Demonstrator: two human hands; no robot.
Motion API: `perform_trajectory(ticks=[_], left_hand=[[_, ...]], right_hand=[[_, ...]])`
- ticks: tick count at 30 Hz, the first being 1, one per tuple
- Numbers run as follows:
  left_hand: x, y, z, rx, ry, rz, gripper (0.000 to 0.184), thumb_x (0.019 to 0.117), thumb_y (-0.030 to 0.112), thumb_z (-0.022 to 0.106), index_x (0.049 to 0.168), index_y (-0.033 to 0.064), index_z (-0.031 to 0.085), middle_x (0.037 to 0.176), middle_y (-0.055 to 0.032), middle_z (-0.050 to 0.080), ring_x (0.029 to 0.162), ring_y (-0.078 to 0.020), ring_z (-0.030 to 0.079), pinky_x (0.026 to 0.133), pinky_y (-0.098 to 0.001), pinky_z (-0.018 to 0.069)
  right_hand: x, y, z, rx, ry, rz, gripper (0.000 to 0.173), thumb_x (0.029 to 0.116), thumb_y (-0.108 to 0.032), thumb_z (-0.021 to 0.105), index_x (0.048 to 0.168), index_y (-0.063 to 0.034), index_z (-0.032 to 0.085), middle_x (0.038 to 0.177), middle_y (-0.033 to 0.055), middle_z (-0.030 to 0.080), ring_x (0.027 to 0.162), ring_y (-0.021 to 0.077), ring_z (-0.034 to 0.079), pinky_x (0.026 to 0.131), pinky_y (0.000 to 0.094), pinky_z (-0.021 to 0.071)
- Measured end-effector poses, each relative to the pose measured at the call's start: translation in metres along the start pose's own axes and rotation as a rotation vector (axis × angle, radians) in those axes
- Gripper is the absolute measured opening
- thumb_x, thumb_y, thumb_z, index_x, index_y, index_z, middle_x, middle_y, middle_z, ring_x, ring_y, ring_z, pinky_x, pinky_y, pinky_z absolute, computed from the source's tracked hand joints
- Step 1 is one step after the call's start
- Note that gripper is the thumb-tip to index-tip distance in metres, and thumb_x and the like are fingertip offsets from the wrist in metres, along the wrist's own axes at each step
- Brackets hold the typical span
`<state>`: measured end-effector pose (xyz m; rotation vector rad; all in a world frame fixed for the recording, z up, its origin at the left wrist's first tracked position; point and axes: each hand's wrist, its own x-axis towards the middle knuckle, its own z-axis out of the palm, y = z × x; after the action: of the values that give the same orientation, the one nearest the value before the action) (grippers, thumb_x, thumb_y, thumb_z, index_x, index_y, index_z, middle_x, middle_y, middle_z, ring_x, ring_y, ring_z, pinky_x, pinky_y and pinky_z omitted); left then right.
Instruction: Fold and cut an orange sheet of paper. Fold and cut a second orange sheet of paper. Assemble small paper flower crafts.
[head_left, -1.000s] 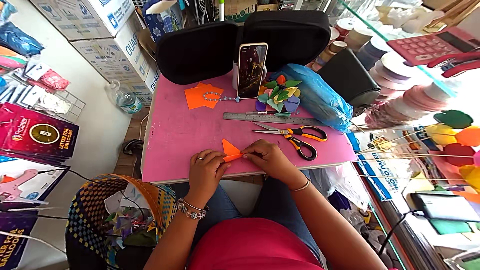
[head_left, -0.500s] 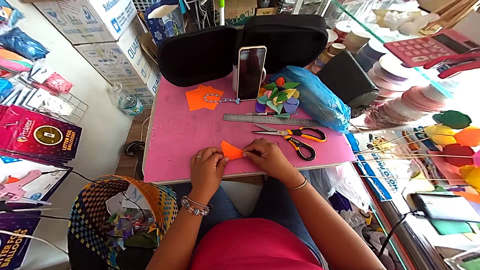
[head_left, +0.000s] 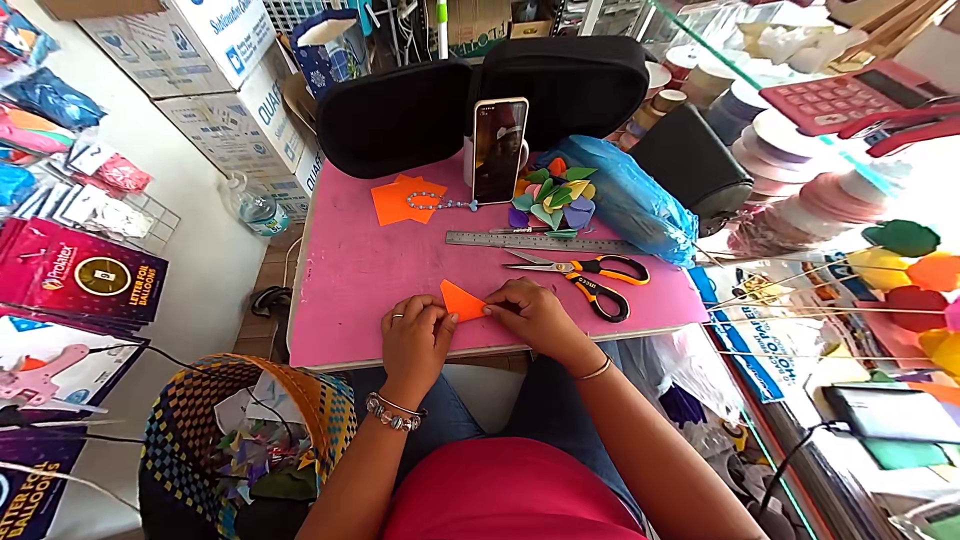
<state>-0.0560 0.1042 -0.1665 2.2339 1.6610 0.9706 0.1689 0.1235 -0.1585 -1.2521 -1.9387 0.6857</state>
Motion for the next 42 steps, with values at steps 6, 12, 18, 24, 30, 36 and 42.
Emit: perform_trajectory(ticks=[6,12,18,24,30,36,42], left_hand=[[0.001,0.001,0.0,0.009,-0.002,-0.012,0.038,0.1018,0.04,0.054,0.091,0.0113,0.076,0.116,-0.0058,0.071,0.119,-0.0272,0.061,0.105,-0.0544,0.0375],[0.002,0.003,0.001,0.01,-0.003,-0.03,0.037,0.1005,0.039,0.056,0.089,0.0105,0.076,0.115,-0.0072,0.071,0.119,-0.0284,0.061,0.104,-0.0544,0.0379],[-0.003,0.004,0.007,-0.002,0.158,-0.021,0.039,0.0982,0.036,0.06,0.113,0.0008,0.069,0.121,-0.0185,0.068,0.118,-0.0374,0.063,0.1,-0.0583,0.0444],[-0.022,0.012,0.027,0.273,0.206,0.296,0.057,0.1041,0.049,0.045,0.14,0.0068,0.061,0.144,-0.0148,0.06,0.137,-0.0381,0.053,0.108,-0.0578,0.0396],[-0.026,0.015,0.036,0.409,0.06,0.342,0.078,0.1026,0.065,0.029,0.144,0.0043,0.056,0.149,-0.0123,0.057,0.137,-0.0339,0.054,0.109,-0.0546,0.0418],[-0.025,0.016,0.035,0.409,0.047,0.334,0.081,0.101,0.066,0.03,0.144,0.0036,0.056,0.148,-0.0128,0.057,0.136,-0.0346,0.055,0.106,-0.0548,0.0437],[-0.025,0.01,0.039,0.451,0.136,0.409,0.076,0.1012,0.066,0.031,0.14,0.0081,0.06,0.144,-0.0072,0.062,0.132,-0.0294,0.059,0.103,-0.0489,0.0459]], right_hand=[[0.0,0.0,0.001,0.018,-0.005,0.031,0.026,0.0986,-0.031,0.065,0.11,-0.0105,0.078,0.097,0.0022,0.074,0.097,0.014,0.066,0.089,0.0351,0.0517],[0.0,0.0,0.0,0.118,0.025,0.07,0.025,0.098,-0.028,0.066,0.11,-0.0079,0.073,0.095,0.0018,0.073,0.091,0.0072,0.066,0.084,0.0277,0.0536],[0.0,-0.002,0.003,0.047,0.039,0.075,0.022,0.0985,-0.028,0.065,0.105,-0.0104,0.076,0.096,0.0012,0.073,0.095,0.0093,0.066,0.087,0.0301,0.0528],[0.0,-0.004,0.004,-0.003,0.044,0.06,0.022,0.0979,-0.028,0.064,0.103,-0.01,0.077,0.096,0.0019,0.074,0.097,0.0129,0.067,0.088,0.0351,0.0528],[-0.001,-0.003,0.006,-0.037,0.069,0.048,0.022,0.0976,-0.028,0.063,0.1,-0.0114,0.078,0.094,0.0008,0.074,0.095,0.0124,0.066,0.086,0.0341,0.0524],[-0.002,-0.001,0.005,-0.045,0.064,0.012,0.023,0.0949,-0.031,0.066,0.101,-0.0118,0.078,0.093,0.0004,0.073,0.095,0.0133,0.066,0.087,0.034,0.0512],[-0.003,-0.002,0.004,-0.058,0.058,0.003,0.021,0.0921,-0.029,0.066,0.098,-0.0112,0.077,0.089,0.0001,0.071,0.092,0.0129,0.064,0.084,0.0335,0.0502]])
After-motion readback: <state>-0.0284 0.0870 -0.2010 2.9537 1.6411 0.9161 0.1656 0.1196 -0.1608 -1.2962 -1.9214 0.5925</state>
